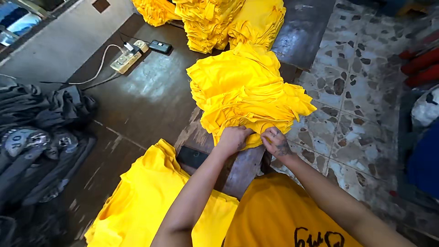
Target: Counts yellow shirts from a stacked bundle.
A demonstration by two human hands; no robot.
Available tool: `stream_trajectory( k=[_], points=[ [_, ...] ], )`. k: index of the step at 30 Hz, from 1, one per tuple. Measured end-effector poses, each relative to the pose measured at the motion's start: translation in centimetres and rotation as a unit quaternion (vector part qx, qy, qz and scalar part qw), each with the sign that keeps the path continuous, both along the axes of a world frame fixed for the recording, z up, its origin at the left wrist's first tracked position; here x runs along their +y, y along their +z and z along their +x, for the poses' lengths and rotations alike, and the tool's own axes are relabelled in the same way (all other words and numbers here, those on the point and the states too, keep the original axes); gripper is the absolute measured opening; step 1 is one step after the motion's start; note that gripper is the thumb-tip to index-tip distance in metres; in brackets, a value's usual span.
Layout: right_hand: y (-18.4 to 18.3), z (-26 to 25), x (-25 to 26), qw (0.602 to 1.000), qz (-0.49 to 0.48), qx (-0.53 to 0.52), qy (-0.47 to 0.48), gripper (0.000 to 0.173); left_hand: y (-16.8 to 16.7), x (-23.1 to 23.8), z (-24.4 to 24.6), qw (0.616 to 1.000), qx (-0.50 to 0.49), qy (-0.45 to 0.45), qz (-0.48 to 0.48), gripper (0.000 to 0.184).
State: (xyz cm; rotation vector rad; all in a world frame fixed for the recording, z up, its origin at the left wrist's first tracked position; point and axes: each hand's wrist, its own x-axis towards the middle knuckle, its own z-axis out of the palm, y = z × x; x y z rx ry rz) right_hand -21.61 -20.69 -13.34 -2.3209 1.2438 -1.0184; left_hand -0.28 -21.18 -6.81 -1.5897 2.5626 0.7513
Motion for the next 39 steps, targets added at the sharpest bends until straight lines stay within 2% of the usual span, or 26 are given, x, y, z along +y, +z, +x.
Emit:
stream_trajectory(
  k=[5, 10, 12, 14, 16, 17, 19, 21, 24, 28, 29, 31, 34, 36, 39],
  points=[
    [-0.5, -0.3, 0.0, 1.0, -0.029, -0.004, 0.005, 0.015, -0.8, 0.4, -0.2, 0.996, 0.045, -0.013, -0.078, 0.031],
    [0.0, 0.0, 0.1, 0.999, -0.043, -0.009, 0.004, 0.017, -1.3, 0.4, -1.1, 0.995, 0.06, -0.033, -0.073, 0.033],
    [0.3, 0.2, 0.3, 0.999, -0.05, -0.011, 0.016, 0.018, -1.4, 0.4, -0.8, 0.997, 0.058, -0.013, -0.046, 0.035],
    [1.1, 0.3, 0.9, 0.998, -0.04, -0.005, 0.053, 0.027, -1.4, 0.4, 0.0, 0.994, 0.097, 0.05, -0.021, 0.032],
    [2.0, 0.6, 1.3, 0.994, -0.022, 0.009, 0.103, 0.044, -1.6, 0.2, 1.8, 0.969, 0.205, 0.139, -0.014, 0.034],
    [2.4, 0.8, 1.3, 0.993, -0.003, 0.018, 0.12, 0.043, -1.9, -0.1, 2.7, 0.946, 0.269, 0.178, -0.004, 0.036],
    [2.9, 1.6, 0.9, 0.99, 0.039, 0.032, 0.128, 0.028, -2.8, -0.7, 4.4, 0.902, 0.363, 0.231, 0.037, 0.037],
    [2.0, 2.9, 0.0, 0.993, 0.029, 0.035, 0.111, 0.018, -3.3, -1.3, 5.2, 0.877, 0.406, 0.246, 0.074, 0.036],
    [-0.7, 5.0, -2.2, 0.994, -0.027, 0.043, 0.098, 0.02, -3.3, -2.0, 5.5, 0.855, 0.439, 0.252, 0.109, 0.032],
    [-0.2, 6.9, -4.3, 0.984, 0.078, 0.114, 0.114, 0.021, -3.0, -2.3, 5.7, 0.834, 0.459, 0.275, 0.137, 0.031],
    [-0.3, 6.9, -4.4, 0.983, 0.077, 0.11, 0.122, 0.018, -2.8, -2.2, 5.6, 0.841, 0.448, 0.274, 0.13, 0.032],
    [-0.6, 6.4, -4.1, 0.989, 0.03, 0.061, 0.133, 0.017, -2.1, -1.5, 5.5, 0.882, 0.386, 0.25, 0.101, 0.034],
    [-0.1, 4.9, -3.0, 0.991, -0.048, 0.02, 0.123, 0.016, -0.6, 0.5, 5.2, 0.952, 0.238, 0.192, 0.027, 0.038],
    [0.6, 4.4, -2.4, 0.992, -0.039, 0.023, 0.121, 0.014, -0.8, 2.2, 4.9, 0.971, 0.171, 0.161, -0.038, 0.036],
    [0.2, 4.3, -2.0, 0.992, -0.036, 0.041, 0.111, 0.014, -1.7, 3.9, 4.8, 0.977, 0.119, 0.138, -0.107, 0.031]
  ],
)
